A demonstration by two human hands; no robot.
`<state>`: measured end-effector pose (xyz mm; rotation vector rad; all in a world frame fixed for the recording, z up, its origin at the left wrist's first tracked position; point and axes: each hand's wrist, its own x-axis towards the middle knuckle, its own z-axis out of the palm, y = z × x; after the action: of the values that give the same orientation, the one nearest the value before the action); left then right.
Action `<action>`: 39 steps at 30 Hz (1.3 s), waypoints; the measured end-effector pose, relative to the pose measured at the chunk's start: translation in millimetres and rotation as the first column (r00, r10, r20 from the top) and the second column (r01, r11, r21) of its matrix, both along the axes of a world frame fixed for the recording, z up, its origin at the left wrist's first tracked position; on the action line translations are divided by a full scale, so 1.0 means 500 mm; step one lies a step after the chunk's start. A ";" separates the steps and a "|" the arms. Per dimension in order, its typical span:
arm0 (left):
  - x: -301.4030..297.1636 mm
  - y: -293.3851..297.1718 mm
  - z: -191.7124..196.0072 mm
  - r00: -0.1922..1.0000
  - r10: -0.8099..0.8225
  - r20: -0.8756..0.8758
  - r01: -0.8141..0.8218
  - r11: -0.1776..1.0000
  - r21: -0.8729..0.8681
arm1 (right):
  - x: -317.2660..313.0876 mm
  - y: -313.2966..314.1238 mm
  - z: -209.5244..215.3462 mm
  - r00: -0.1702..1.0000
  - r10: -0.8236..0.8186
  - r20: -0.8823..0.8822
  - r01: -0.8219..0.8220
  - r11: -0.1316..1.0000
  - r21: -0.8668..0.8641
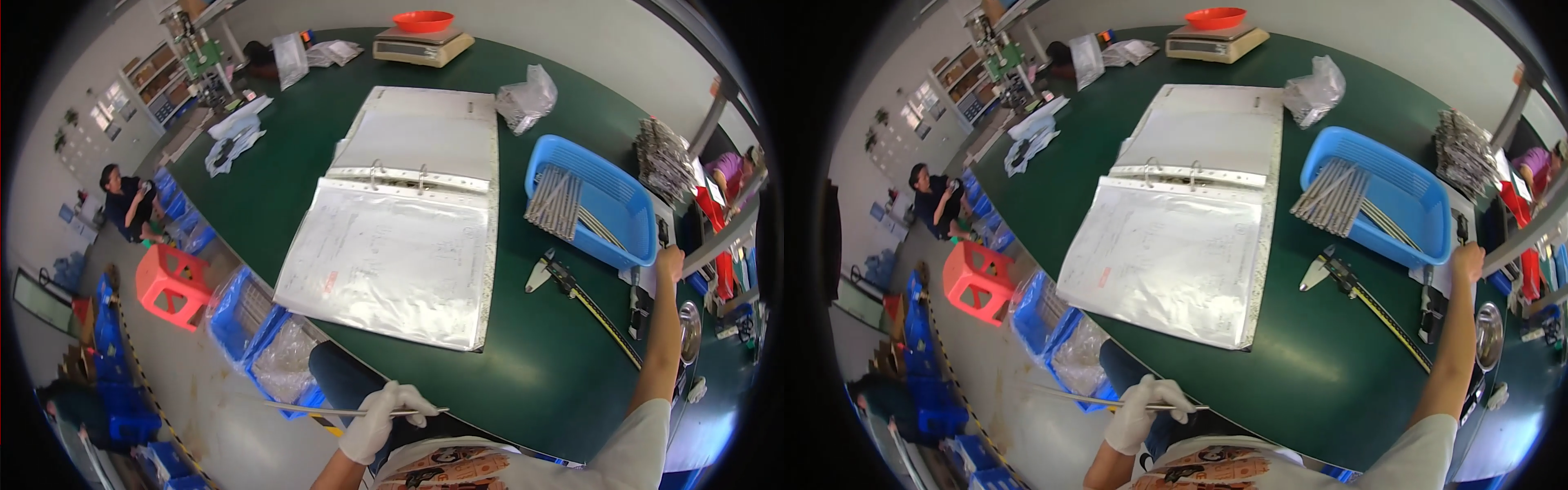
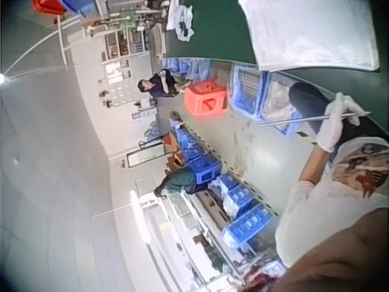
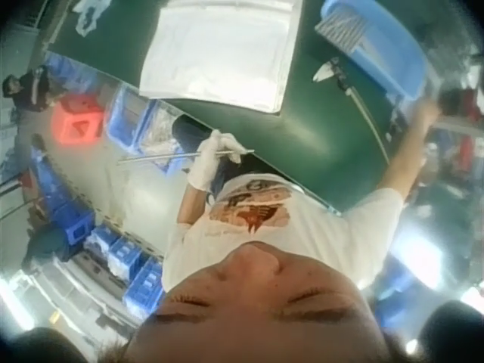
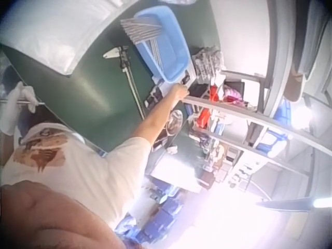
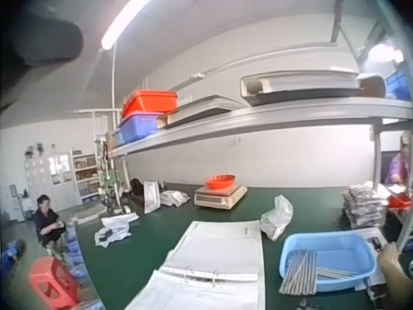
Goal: Measuring the length and diameter of metal rods using a digital caliper and verifying measurements against a blueprint binder.
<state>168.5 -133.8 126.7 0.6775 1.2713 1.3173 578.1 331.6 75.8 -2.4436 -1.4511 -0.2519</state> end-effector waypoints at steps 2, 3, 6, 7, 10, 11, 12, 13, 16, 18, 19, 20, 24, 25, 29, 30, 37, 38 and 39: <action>0.008 0.015 0.001 0.995 -0.030 0.098 0.039 0.995 -0.089 | 0.051 0.018 0.007 0.999 0.040 -0.010 -0.040 0.998 0.040; 0.011 0.020 -0.005 0.992 -0.060 0.114 0.069 0.995 -0.073 | 0.103 0.034 0.018 0.985 0.167 -0.032 -0.159 0.970 0.183; 0.017 0.037 -0.022 0.980 -0.112 0.162 0.124 0.990 -0.068 | 0.087 0.021 0.087 0.691 0.608 -0.391 -0.313 0.739 0.596; 0.024 0.045 -0.027 0.979 -0.110 0.172 0.124 0.990 -0.074 | -0.001 -0.040 0.109 0.521 0.776 -0.356 -0.304 0.559 0.772; 0.039 0.062 -0.039 0.970 -0.104 0.218 0.106 0.994 0.002 | -0.224 -0.323 0.159 0.277 0.832 -0.480 -0.616 0.537 0.576; 0.041 0.064 -0.041 0.967 -0.096 0.236 0.096 0.995 0.012 | -0.317 -0.437 0.166 0.130 0.901 -0.414 -0.813 0.336 0.476; 0.046 0.068 -0.032 0.975 -0.064 0.211 0.077 0.996 -0.054 | -0.373 -0.493 0.190 -0.161 0.965 -0.207 -0.960 -0.104 0.262; 0.051 0.070 -0.033 0.973 -0.070 0.221 0.080 0.996 -0.034 | -0.395 -0.534 0.159 -0.308 0.951 -0.007 -0.935 -0.301 0.185; 0.058 0.076 -0.042 0.961 -0.034 0.276 0.046 0.998 -0.038 | -0.433 -0.605 0.139 -0.484 0.872 -0.071 -0.871 -0.473 0.129; 0.051 0.067 -0.047 0.964 -0.025 0.265 0.037 0.998 -0.042 | -0.453 -0.637 0.136 -0.500 0.863 -0.072 -0.863 -0.489 0.124; 0.048 0.066 -0.048 0.969 -0.004 0.245 0.016 0.999 -0.049 | -0.461 -0.642 0.136 -0.484 0.873 -0.051 -0.872 -0.477 0.115; 0.047 0.063 -0.034 0.977 0.049 0.207 -0.036 0.997 -0.065 | -0.464 -0.646 0.135 -0.472 0.879 -0.068 -0.879 -0.463 0.116; 0.005 0.072 -0.018 0.974 0.107 0.200 -0.091 0.992 -0.087 | -0.473 -0.624 0.119 -0.407 0.872 -0.274 -0.910 -0.361 0.203; -0.022 0.066 -0.016 0.958 0.181 0.223 -0.165 0.982 -0.092 | -0.469 -0.611 0.112 -0.351 0.862 -0.366 -0.931 -0.279 0.235; -0.100 0.067 -0.028 0.850 0.373 0.372 -0.442 0.889 0.119 | -0.454 -0.545 0.078 -0.224 0.839 -0.495 -0.944 -0.061 0.325; -0.104 0.064 -0.035 0.851 0.396 0.346 -0.465 0.873 0.146 | -0.454 -0.534 0.075 -0.184 0.856 -0.482 -0.954 -0.037 0.298; -0.132 0.041 -0.032 0.532 0.782 -0.325 -0.808 0.583 0.079 | -0.458 -0.499 0.052 -0.152 0.927 -0.343 -0.983 -0.104 0.154; -0.154 0.041 -0.039 0.537 0.774 -0.335 -0.808 0.586 0.058 | -0.450 -0.511 0.059 -0.107 0.943 -0.315 -0.989 -0.068 0.134; -0.183 0.044 -0.054 0.370 0.666 -0.648 -0.740 0.633 0.228 | -0.449 -0.516 0.058 -0.070 0.957 -0.280 -0.992 -0.038 0.119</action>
<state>77.0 -111.8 99.5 0.5628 2.4518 1.7372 353.6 73.6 104.9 -0.6659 -2.6441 0.5493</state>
